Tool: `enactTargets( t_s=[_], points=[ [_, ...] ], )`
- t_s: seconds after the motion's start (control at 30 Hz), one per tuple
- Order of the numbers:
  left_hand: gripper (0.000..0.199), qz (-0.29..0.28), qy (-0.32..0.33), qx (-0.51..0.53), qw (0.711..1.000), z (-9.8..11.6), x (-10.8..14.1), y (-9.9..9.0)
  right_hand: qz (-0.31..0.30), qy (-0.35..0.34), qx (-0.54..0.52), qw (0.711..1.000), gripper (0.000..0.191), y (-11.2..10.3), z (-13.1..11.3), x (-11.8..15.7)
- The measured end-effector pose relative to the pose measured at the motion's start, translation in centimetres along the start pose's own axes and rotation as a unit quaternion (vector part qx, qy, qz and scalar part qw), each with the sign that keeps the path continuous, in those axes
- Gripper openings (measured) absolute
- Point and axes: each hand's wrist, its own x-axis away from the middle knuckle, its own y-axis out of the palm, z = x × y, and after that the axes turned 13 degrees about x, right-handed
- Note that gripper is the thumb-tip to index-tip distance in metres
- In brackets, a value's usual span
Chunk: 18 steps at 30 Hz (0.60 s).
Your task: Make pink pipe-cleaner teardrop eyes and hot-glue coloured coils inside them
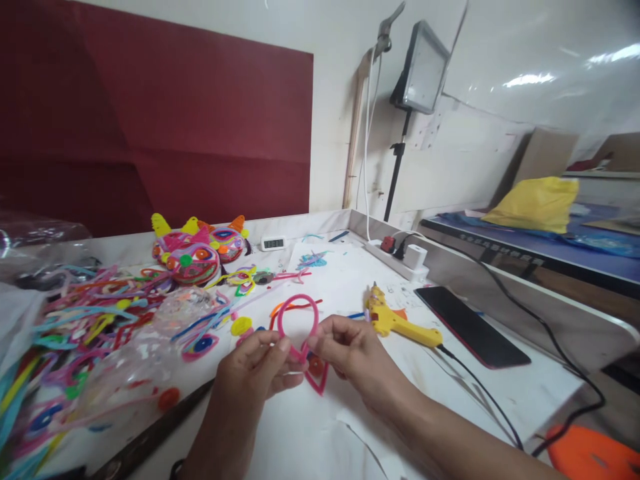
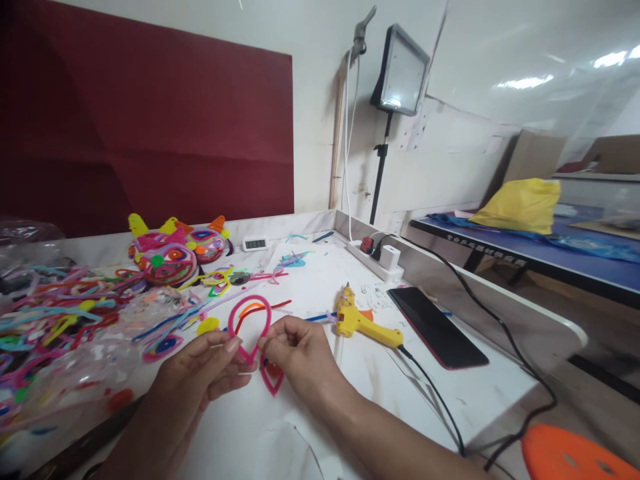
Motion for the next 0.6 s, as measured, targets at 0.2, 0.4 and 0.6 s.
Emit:
enactTargets(
  t_s=[0.2, 0.4, 0.6],
  points=[
    [0.036, 0.005, 0.002, 0.011, 1.0, 0.2, 0.28, 0.24, 0.004, -0.005, 0.005, 1.0, 0.032, 0.08, 0.05, 0.01],
    [0.038, 0.01, 0.005, 0.015, 1.0, 0.18, 0.35, 0.3, 0.0, -0.009, 0.015, 1.0, 0.029, 0.03, 0.35, -0.04],
    [0.039, 0.011, 0.013, 0.016, 1.0, -0.02, 0.29, 0.19, 0.006, -0.011, 0.015, 1.0, 0.025, 0.08, 0.47, -0.03]
  ],
)
